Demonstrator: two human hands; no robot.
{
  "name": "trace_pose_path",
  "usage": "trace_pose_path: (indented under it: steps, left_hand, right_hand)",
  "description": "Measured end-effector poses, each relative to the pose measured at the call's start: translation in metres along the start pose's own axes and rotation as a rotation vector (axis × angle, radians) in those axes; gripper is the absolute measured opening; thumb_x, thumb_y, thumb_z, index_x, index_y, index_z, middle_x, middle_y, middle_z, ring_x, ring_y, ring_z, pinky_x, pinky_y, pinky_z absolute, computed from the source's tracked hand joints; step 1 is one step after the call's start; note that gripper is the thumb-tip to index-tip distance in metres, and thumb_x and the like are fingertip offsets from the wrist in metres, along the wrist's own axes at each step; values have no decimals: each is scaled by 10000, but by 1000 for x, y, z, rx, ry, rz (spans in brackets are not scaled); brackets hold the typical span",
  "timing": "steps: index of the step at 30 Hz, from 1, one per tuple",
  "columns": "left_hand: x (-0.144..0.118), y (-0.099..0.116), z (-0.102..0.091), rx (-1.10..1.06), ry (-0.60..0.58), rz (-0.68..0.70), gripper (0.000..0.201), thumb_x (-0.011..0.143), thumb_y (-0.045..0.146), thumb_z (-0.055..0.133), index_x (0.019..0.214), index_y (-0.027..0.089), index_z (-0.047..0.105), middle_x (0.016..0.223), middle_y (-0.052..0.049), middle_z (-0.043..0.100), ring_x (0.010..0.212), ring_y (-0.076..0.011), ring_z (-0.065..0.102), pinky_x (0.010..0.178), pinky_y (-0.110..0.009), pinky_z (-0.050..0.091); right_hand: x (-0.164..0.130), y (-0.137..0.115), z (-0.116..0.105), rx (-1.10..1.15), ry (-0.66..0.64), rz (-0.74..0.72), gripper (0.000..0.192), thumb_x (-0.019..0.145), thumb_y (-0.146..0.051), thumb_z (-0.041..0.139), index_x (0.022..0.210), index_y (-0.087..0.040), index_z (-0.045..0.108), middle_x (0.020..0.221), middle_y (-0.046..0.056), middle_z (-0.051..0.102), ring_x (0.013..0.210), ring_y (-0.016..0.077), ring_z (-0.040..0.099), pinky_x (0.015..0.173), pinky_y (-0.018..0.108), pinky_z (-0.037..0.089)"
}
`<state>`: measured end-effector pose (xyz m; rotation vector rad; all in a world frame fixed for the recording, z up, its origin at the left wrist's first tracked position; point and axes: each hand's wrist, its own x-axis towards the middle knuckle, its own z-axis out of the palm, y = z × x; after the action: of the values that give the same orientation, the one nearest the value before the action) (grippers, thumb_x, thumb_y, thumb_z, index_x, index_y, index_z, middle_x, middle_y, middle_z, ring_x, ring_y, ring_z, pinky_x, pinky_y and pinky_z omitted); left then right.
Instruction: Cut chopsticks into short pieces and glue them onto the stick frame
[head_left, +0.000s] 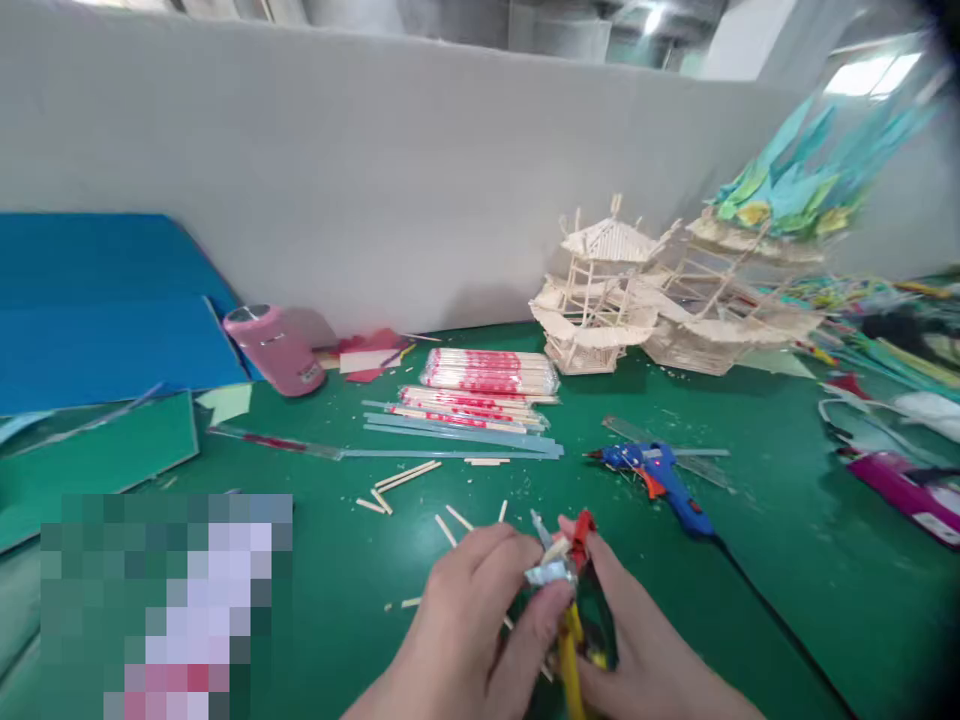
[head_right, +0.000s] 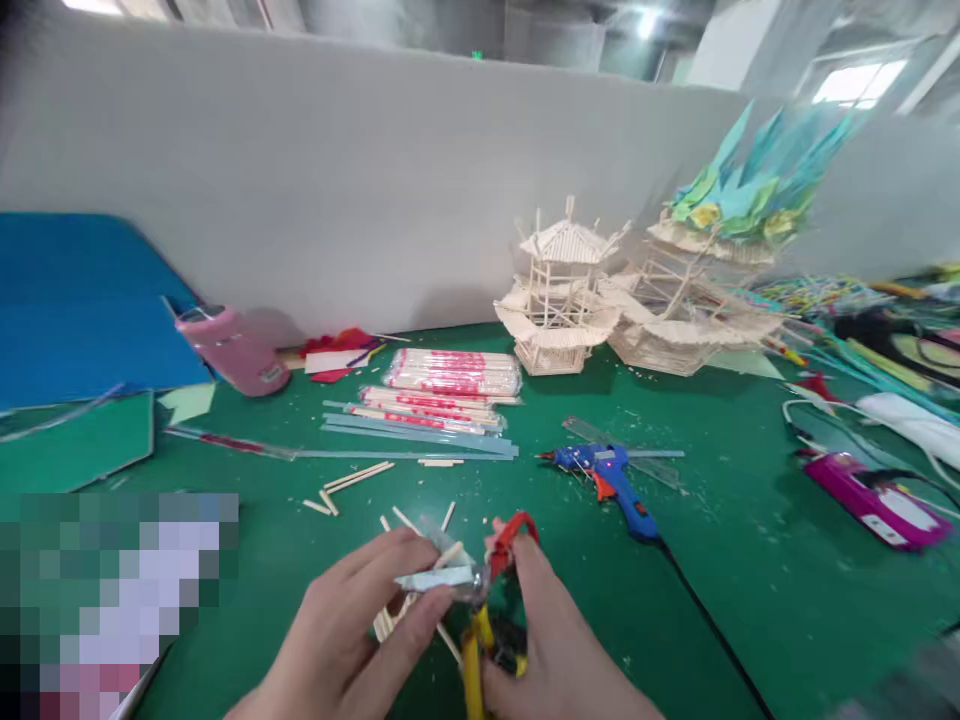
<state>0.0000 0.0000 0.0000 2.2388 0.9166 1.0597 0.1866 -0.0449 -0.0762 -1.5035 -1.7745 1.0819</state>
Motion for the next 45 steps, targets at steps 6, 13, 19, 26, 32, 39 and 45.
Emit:
trace_pose_path:
  steps: [6,13,19,26,32,39,45]
  left_hand:
    - [9,7,-7,9,-14,54,122,818,73,432,758,150,505,722,-51,578,644,-138,475,563,-247,413]
    - [12,10,-3,23,-44,66,115,820,93,434,757,137,519,704,-65,560,622,-143,464,543,-256,402]
    - [10,14,3,33,48,42,139,797,67,439,709,135,521,626,-38,527,573,-124,463,502,-223,382]
    - [8,16,6,118,50,52,175,794,74,432,664,142,526,582,-35,526,525,-121,474,466,-214,394]
    - [0,16,6,202,83,4,130,793,98,459,776,138,581,618,-40,575,539,-126,535,478,-211,449]
    - [-6,14,7,241,119,-19,118,787,93,468,770,162,562,652,-28,587,579,-126,561,518,-205,469]
    - [4,18,2,64,118,-72,185,809,81,437,654,161,496,592,-4,506,524,-95,470,464,-182,381]
  right_hand:
    - [-9,5,-12,62,122,-13,416,816,-310,503,1211,-202,427,1263,117,471,1146,237,462,960,376,388]
    - [-1,-3,-8,-187,290,-169,146,824,-262,509,961,-217,534,793,24,486,720,147,511,606,254,451]
    - [5,-1,-2,-163,283,-207,100,851,-213,453,782,-193,522,769,27,501,712,146,477,612,267,407]
    - [2,8,2,-162,287,-207,101,856,-199,431,792,-186,507,737,18,488,685,133,472,596,237,397]
    - [1,10,6,-169,261,-175,125,866,-211,410,792,-188,509,724,12,481,666,128,482,592,226,400]
    - [2,11,7,-183,229,-129,172,874,-236,386,839,-177,543,770,36,518,714,151,511,639,263,431]
    - [-3,8,-1,-168,245,-89,144,839,-260,476,966,-215,525,744,-3,538,644,116,525,589,208,454]
